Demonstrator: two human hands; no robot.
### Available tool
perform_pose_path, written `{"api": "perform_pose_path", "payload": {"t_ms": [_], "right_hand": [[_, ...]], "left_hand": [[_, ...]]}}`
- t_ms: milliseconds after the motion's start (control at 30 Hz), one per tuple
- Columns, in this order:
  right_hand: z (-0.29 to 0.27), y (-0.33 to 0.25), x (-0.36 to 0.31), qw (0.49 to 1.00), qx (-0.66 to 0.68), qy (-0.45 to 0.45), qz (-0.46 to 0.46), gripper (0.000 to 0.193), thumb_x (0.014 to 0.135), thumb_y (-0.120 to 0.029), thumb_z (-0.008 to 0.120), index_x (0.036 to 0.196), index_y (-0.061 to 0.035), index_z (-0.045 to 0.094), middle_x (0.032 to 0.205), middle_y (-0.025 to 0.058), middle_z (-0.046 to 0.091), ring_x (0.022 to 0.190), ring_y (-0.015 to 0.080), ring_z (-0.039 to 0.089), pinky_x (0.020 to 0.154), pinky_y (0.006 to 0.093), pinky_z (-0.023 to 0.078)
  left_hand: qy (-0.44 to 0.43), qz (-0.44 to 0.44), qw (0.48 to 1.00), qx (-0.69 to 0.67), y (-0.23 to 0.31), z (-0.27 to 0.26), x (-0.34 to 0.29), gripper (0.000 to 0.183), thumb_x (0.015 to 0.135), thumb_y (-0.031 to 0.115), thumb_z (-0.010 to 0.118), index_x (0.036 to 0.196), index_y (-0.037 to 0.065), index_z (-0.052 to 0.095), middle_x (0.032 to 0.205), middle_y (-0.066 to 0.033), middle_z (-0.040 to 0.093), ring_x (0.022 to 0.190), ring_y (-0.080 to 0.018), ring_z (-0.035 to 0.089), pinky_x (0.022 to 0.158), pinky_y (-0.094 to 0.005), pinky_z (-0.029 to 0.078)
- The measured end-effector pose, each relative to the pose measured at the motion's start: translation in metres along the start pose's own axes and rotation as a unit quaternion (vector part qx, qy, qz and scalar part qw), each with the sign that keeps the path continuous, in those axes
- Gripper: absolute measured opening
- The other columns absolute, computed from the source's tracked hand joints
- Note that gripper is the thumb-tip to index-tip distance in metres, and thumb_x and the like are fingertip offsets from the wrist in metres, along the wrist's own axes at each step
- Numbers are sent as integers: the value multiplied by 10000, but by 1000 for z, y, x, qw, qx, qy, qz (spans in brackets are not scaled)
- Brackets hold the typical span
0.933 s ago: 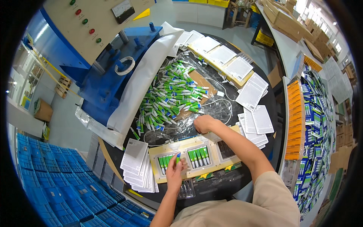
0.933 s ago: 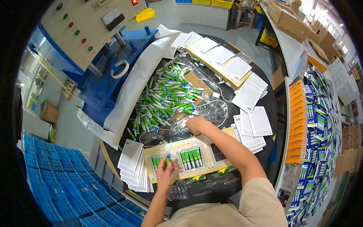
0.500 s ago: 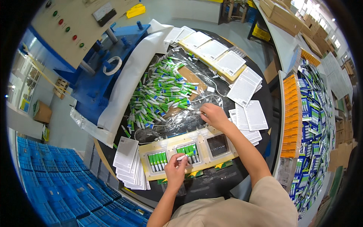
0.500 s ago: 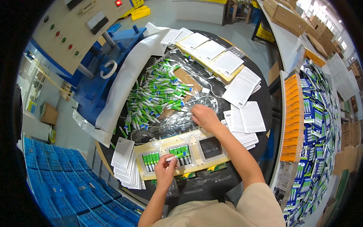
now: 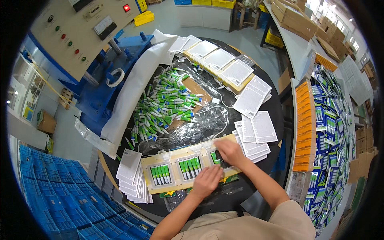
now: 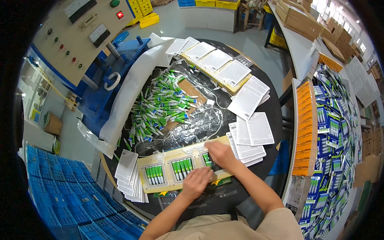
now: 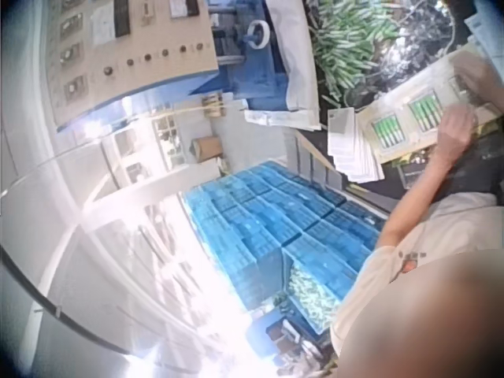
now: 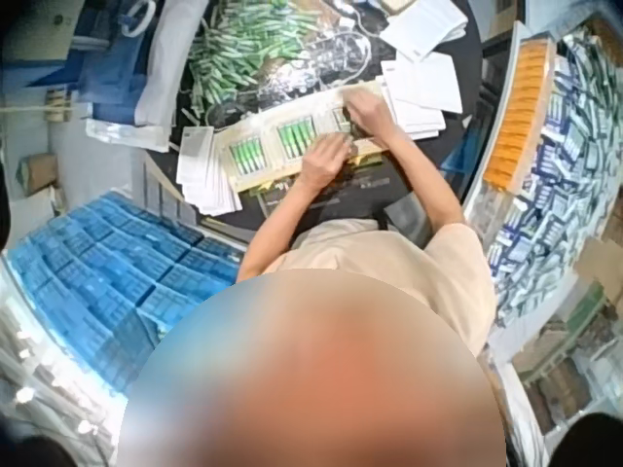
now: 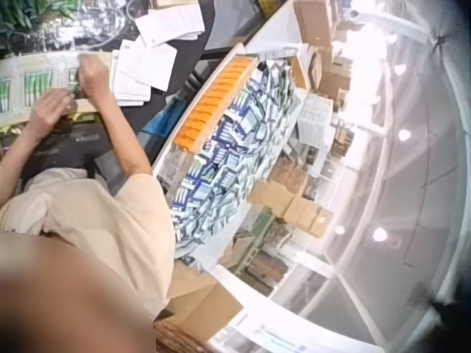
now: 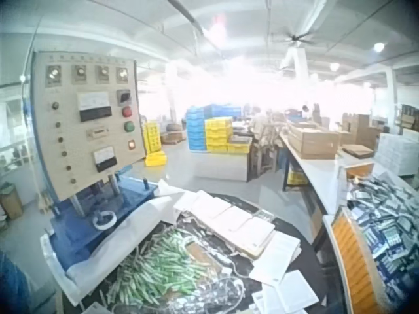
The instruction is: The person places green cylindrical batteries into a yellow plastic tray with multiple slots, then closes the tray with a clear plastic cover. The person repeats this process multiple times, moving completed trays aside and retrieving new trays from a stack.
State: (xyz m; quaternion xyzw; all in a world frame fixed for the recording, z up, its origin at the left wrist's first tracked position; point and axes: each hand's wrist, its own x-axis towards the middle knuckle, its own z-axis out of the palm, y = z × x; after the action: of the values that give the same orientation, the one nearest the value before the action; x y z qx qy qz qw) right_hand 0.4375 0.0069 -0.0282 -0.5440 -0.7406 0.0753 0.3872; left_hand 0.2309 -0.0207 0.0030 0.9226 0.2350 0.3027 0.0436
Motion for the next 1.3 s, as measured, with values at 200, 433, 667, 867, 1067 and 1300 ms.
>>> {"api": "perform_pose_path", "payload": {"t_ms": [200, 433, 667, 867, 1067, 1300], "right_hand": [[98, 41, 133, 983, -146, -102, 51, 257, 858, -166, 726, 1084, -53, 680, 994, 125, 640, 997, 323, 638, 801, 425, 549], [19, 10, 45, 990, -52, 15, 129, 239, 894, -81, 663, 1129, -45, 688, 939, 143, 634, 919, 333, 641, 766, 434, 537], [-30, -47, -65, 987, -66, 52, 137, 212, 839, -30, 723, 1051, -23, 728, 882, 135, 644, 812, 318, 652, 703, 416, 533], [3, -48, -69, 986, -81, 37, 142, 249, 838, -45, 722, 1083, -2, 720, 1035, 151, 629, 912, 313, 623, 781, 407, 519], [11, -23, 26, 989, -17, 73, 125, 221, 853, -35, 690, 1073, -6, 703, 1117, 165, 645, 987, 349, 621, 850, 441, 523], [141, 43, 168, 976, -135, -155, 66, 89, 860, -95, 633, 912, -30, 602, 989, 154, 601, 936, 373, 652, 765, 466, 559]], "left_hand": [[-100, 27, 993, 50, 1, 48, -1, 320, 910, 181, 656, 1176, 3, 680, 1238, -138, 674, 1163, -259, 634, 1038, -442, 478], [-119, -3, 992, 34, -4, 58, -14, 452, 989, 377, 606, 1230, 0, 667, 1312, -152, 644, 1287, -282, 561, 1157, -508, 363], [-111, -36, 992, 50, -6, 55, -19, 450, 986, 355, 614, 1284, 19, 649, 1364, -115, 626, 1343, -256, 528, 1185, -536, 325], [-108, -54, 993, 13, -7, 48, -18, 447, 928, 280, 698, 1272, -1, 645, 1364, -119, 631, 1345, -249, 538, 1200, -537, 295], [-31, -83, 995, -41, -39, 27, -7, 405, 912, 215, 702, 1247, 4, 618, 1332, -146, 621, 1243, -299, 589, 1134, -525, 383], [81, -199, 976, 30, -207, 19, 65, 275, 876, 40, 650, 1147, 5, 620, 1113, -160, 641, 1018, -373, 618, 860, -455, 524]]}}
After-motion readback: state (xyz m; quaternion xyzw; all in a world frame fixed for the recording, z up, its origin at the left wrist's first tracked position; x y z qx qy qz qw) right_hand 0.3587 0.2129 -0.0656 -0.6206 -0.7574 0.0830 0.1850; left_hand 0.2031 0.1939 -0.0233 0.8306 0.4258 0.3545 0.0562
